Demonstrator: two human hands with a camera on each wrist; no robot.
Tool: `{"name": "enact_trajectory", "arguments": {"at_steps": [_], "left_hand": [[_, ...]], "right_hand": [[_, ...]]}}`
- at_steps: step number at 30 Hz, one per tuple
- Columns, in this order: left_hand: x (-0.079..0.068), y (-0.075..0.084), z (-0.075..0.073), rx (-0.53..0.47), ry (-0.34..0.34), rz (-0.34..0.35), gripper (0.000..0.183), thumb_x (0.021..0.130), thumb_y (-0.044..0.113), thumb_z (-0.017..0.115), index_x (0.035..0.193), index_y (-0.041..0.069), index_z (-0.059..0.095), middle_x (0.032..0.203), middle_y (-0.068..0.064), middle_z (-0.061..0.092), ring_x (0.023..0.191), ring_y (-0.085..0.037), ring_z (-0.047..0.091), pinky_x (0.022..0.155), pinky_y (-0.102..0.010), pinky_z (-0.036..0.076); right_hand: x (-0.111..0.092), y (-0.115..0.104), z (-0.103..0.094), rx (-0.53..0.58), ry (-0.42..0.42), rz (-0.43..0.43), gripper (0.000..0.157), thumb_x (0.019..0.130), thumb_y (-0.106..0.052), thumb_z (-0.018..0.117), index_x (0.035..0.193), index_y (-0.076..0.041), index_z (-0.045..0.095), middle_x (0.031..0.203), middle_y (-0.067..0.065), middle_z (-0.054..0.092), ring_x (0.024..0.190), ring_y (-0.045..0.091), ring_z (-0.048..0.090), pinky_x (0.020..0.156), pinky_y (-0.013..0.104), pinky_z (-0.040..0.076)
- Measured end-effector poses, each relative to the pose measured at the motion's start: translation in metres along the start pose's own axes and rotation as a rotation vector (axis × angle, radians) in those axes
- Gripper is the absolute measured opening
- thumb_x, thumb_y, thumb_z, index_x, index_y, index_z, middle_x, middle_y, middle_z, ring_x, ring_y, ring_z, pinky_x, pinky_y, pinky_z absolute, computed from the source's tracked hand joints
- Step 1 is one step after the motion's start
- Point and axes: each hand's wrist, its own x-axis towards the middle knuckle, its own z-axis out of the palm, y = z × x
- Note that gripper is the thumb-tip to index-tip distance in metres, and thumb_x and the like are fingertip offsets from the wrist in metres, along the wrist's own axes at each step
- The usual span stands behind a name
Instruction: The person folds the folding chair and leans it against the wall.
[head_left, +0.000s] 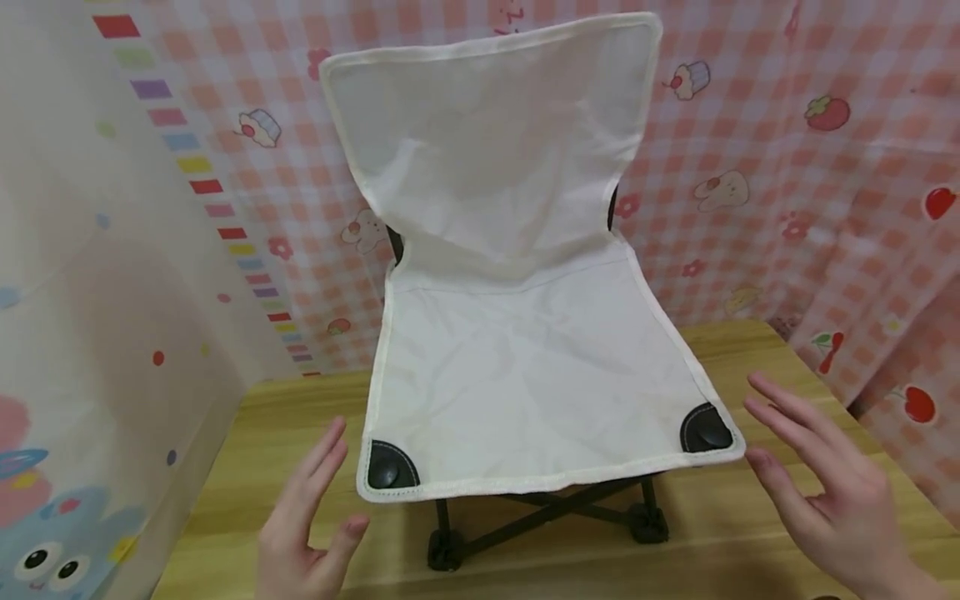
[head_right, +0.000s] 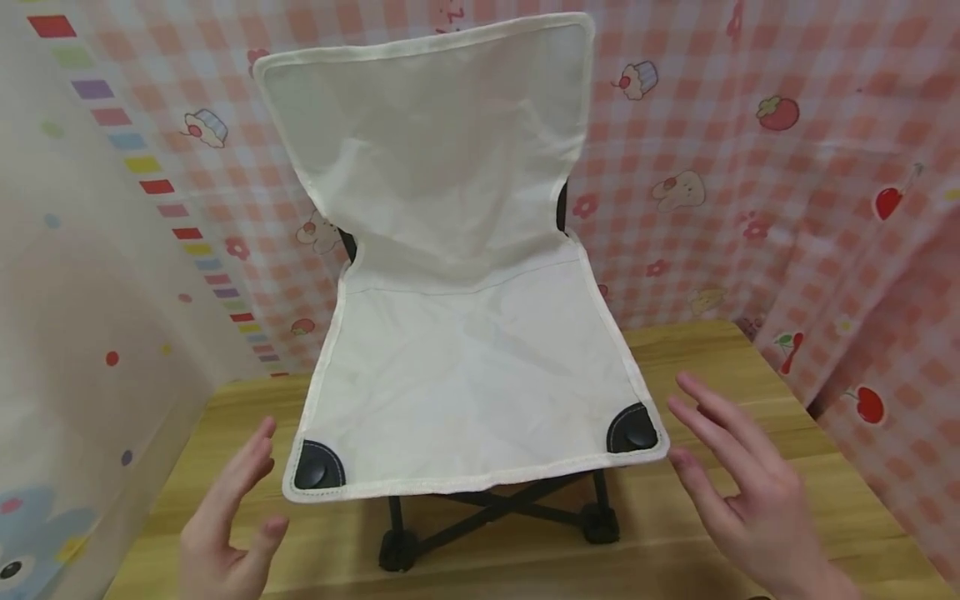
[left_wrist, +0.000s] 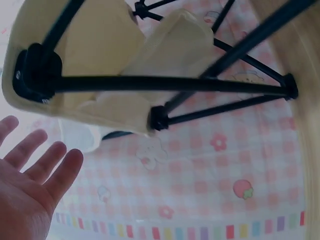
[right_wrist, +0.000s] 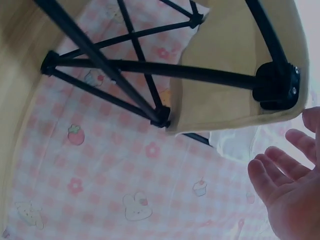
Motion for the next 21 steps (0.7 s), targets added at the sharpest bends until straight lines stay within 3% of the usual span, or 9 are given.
{"name": "enact_trajectory", "arguments": {"at_steps": [4, 7, 16, 21], "left_hand": [[0.007, 0.008, 0.006, -0.021, 0.002, 0.037, 0.057, 0.103, 0.037, 0.068, 0.127, -0.015, 0.065, 0.156, -0.010, 0.059, 0.148, -0.012, 0.054, 0.122, -0.016, 0.045], [0.008, 0.010, 0.010, -0.042, -0.001, 0.027, 0.052, 0.101, 0.035, 0.071, 0.123, -0.013, 0.069, 0.152, -0.010, 0.062, 0.147, -0.013, 0.055, 0.120, -0.015, 0.047], [0.004, 0.000, 0.017, -0.084, 0.022, 0.008, 0.035, 0.093, 0.029, 0.081, 0.111, -0.002, 0.078, 0.130, -0.011, 0.076, 0.141, -0.018, 0.060, 0.121, -0.023, 0.048], [0.002, -0.006, 0.020, -0.171, 0.055, 0.016, 0.035, 0.088, 0.022, 0.085, 0.108, -0.006, 0.078, 0.125, -0.014, 0.076, 0.136, -0.018, 0.065, 0.117, -0.023, 0.052]], "right_hand": [[0.001, -0.004, 0.005, 0.068, 0.033, -0.035, 0.049, 0.104, -0.032, 0.067, 0.112, 0.016, 0.073, 0.141, 0.007, 0.071, 0.131, -0.004, 0.063, 0.107, 0.003, 0.047], [0.001, -0.004, 0.008, 0.116, 0.037, -0.055, 0.046, 0.103, -0.028, 0.069, 0.108, 0.017, 0.073, 0.135, 0.011, 0.074, 0.129, -0.002, 0.065, 0.104, 0.003, 0.049], [0.009, -0.009, 0.018, 0.269, 0.025, -0.117, 0.037, 0.100, -0.016, 0.073, 0.102, 0.021, 0.072, 0.126, 0.019, 0.076, 0.126, 0.007, 0.070, 0.102, 0.006, 0.053], [0.010, -0.009, 0.019, 0.330, 0.024, -0.115, 0.034, 0.097, -0.012, 0.075, 0.099, 0.021, 0.073, 0.122, 0.018, 0.077, 0.123, 0.009, 0.071, 0.103, 0.008, 0.055]]}}
